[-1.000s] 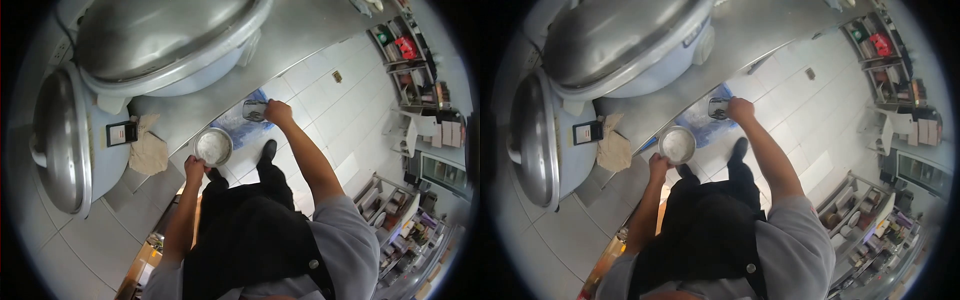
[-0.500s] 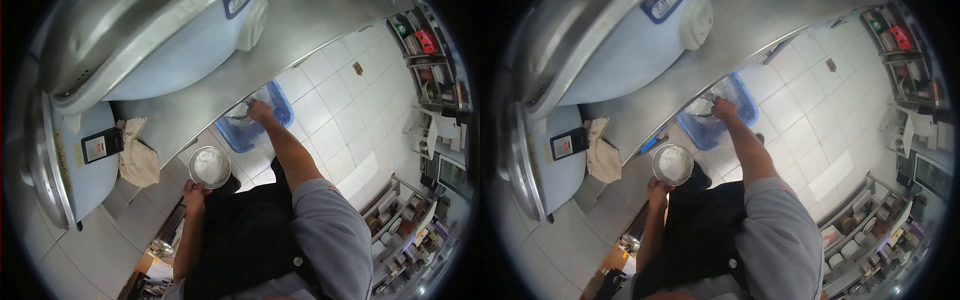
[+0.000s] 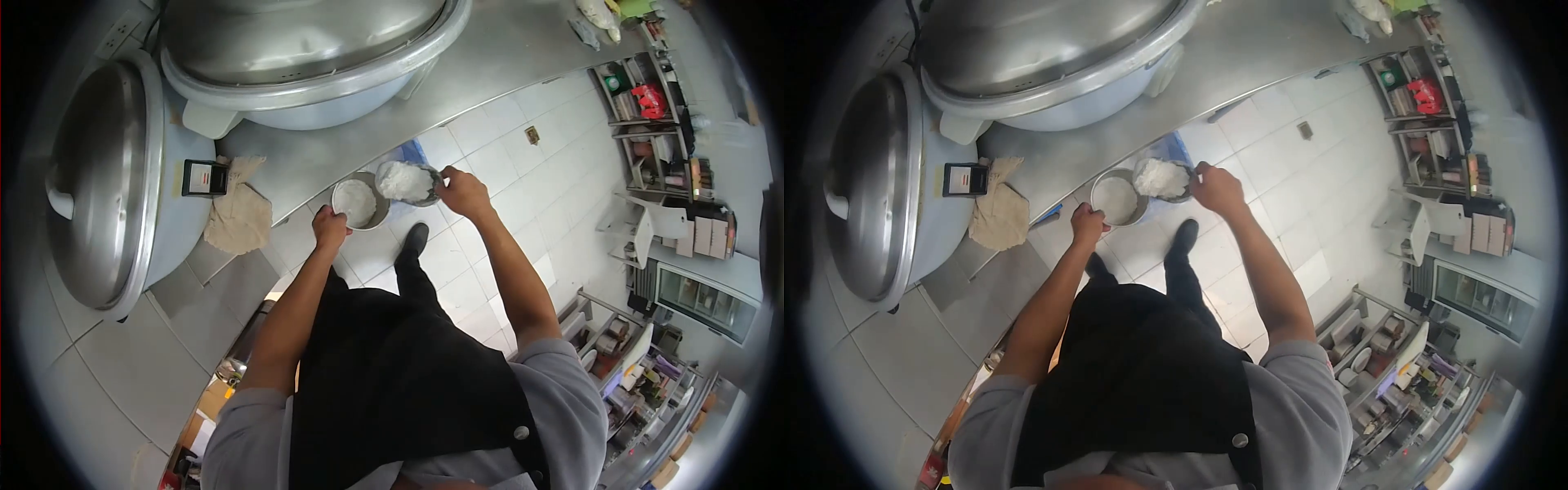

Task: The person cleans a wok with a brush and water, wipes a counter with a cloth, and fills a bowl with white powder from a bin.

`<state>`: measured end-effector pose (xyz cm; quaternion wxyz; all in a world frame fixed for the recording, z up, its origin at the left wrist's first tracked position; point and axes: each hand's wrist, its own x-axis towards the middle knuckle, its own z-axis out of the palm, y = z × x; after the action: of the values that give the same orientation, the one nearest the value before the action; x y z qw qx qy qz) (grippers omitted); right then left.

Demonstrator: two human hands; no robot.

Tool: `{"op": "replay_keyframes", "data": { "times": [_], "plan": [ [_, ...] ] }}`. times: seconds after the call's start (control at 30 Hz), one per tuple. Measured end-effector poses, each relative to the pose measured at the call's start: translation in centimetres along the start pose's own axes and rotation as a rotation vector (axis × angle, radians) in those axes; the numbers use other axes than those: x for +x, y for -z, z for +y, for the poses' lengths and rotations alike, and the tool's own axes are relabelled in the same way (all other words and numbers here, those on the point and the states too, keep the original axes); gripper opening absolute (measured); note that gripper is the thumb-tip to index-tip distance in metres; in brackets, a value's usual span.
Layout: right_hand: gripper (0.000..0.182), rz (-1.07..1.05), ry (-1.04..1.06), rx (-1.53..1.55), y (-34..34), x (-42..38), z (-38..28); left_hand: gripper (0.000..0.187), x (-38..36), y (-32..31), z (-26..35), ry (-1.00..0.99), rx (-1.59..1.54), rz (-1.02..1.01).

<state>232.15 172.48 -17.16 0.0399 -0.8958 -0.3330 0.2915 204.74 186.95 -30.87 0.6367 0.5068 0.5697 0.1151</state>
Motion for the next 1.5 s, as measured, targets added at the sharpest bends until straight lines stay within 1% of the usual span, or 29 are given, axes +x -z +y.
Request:
{"op": "replay_keyframes", "data": {
  "times": [0.03,0.07,0.13,0.2,0.27,0.33,0.4,0.63,0.7,0.73,0.8,0.9,0.97,1.03,1.07,1.1,1.13,1.17,1.2,1.27,1.3,1.33,1.37,1.4,1.43,1.47,1.5],
  "plan": [
    [0.035,-0.023,0.027,-0.11,0.9,-1.0,-1.6,0.011,0.0,-1.0,0.6,-0.01,0.057,-0.026],
    [0.033,-0.046,0.053,-0.22,1.2,-1.6,-3.1,0.011,0.0,-1.9,1.1,-0.014,0.043,-0.036],
    [0.029,-0.077,0.148,-0.423,1.0,-2.2,-5.9,0.011,-0.1,-3.2,1.7,0.032,0.068,-0.11],
    [0.025,-0.08,0.162,-0.487,0.1,-2.0,-7.2,0.01,-0.2,-4.5,1.4,0.013,0.07,-0.109],
    [0.024,-0.066,0.166,-0.493,0.6,-2.8,-8.0,0.013,0.2,-5.4,-0.3,-0.017,0.096,-0.093],
    [0.023,-0.052,0.172,-0.503,1.8,-3.6,-9.1,0.011,-0.5,-5.4,0.6,-0.015,0.067,-0.09],
    [0.023,-0.065,0.163,-0.525,3.0,-4.6,-9.7,0.009,-1.1,-4.9,1.1,0.072,0.02,-0.128],
    [0.026,-0.121,0.167,-0.558,2.9,-4.4,-9.1,0.015,-0.4,-4.1,-0.6,0.084,-0.002,-0.123],
    [0.027,-0.066,0.063,-0.441,3.1,-4.5,-8.7,0.016,-0.3,-3.3,-1.2,0.099,0.018,-0.096],
    [0.027,-0.066,0.063,-0.433,3.1,-4.4,-8.3,0.016,-0.6,-2.6,-1.7,0.097,0.025,-0.094],
    [0.028,-0.006,-0.05,-0.312,2.5,-3.3,-6.9,0.012,-1.3,-0.5,-2.7,0.077,-0.03,-0.061],
    [0.032,-0.053,-0.054,-0.276,-0.9,1.0,-4.9,0.006,-3.0,3.1,-5.1,0.1,-0.026,0.026],
    [0.039,-0.087,0.068,-0.249,-6.1,6.7,-3.1,0.007,-4.9,4.6,-5.8,0.103,-0.024,0.054],
    [0.044,-0.052,-0.105,-0.016,-6.3,9.1,-5.0,0.014,-7.6,5.4,-3.3,0.138,-0.093,0.035],
    [0.044,-0.062,-0.108,0.003,-6.6,9.6,-4.4,0.014,-9.0,5.3,-1.5,0.141,-0.072,0.04],
    [0.046,-0.038,-0.135,0.13,-6.9,10.3,-3.7,0.014,-10.6,4.8,1.0,0.147,-0.073,0.034],
    [0.047,-0.007,-0.162,0.253,-7.0,10.8,-3.0,0.014,-12.0,4.0,3.5,0.148,-0.078,0.025],
    [0.05,-0.016,-0.145,0.278,-7.8,10.8,-1.1,0.012,-13.2,2.8,5.8,0.097,-0.15,-0.005],
    [0.053,-0.016,-0.123,0.3,-8.5,10.9,1.6,0.012,-13.7,1.3,8.2,0.078,-0.149,-0.01],
    [0.06,-0.064,-0.178,0.447,-9.0,8.6,7.3,0.008,-13.9,-2.1,13.2,-0.003,-0.246,-0.18],
    [0.063,0.055,-0.112,0.426,-12.8,8.9,12.3,0.008,-13.4,-4.3,15.6,-0.026,-0.255,-0.22],
    [0.063,-0.13,-0.285,0.644,-10.0,5.3,13.8,0.008,-12.6,-6.8,17.9,-0.043,-0.263,-0.263],
    [0.053,0.143,-0.104,0.49,-16.7,6.5,20.8,0.008,-11.6,-9.4,20.0,-0.053,-0.297,-0.303],
    [0.05,0.133,-0.09,0.462,-16.6,4.0,23.7,0.008,-10.4,-12.0,22.1,-0.064,-0.332,-0.344],
    [0.049,0.054,-0.272,0.644,-15.9,1.1,25.6,0.01,-9.1,-14.6,23.9,-0.087,-0.351,-0.351],
    [0.047,-0.014,-0.361,0.724,-15.1,-1.7,27.6,0.012,-7.8,-16.9,25.4,-0.105,-0.372,-0.357],
    [0.043,-0.035,-0.418,0.737,-16.4,-3.6,30.6,0.012,-6.2,-18.9,26.8,-0.116,-0.375,-0.371]
  ]
}}
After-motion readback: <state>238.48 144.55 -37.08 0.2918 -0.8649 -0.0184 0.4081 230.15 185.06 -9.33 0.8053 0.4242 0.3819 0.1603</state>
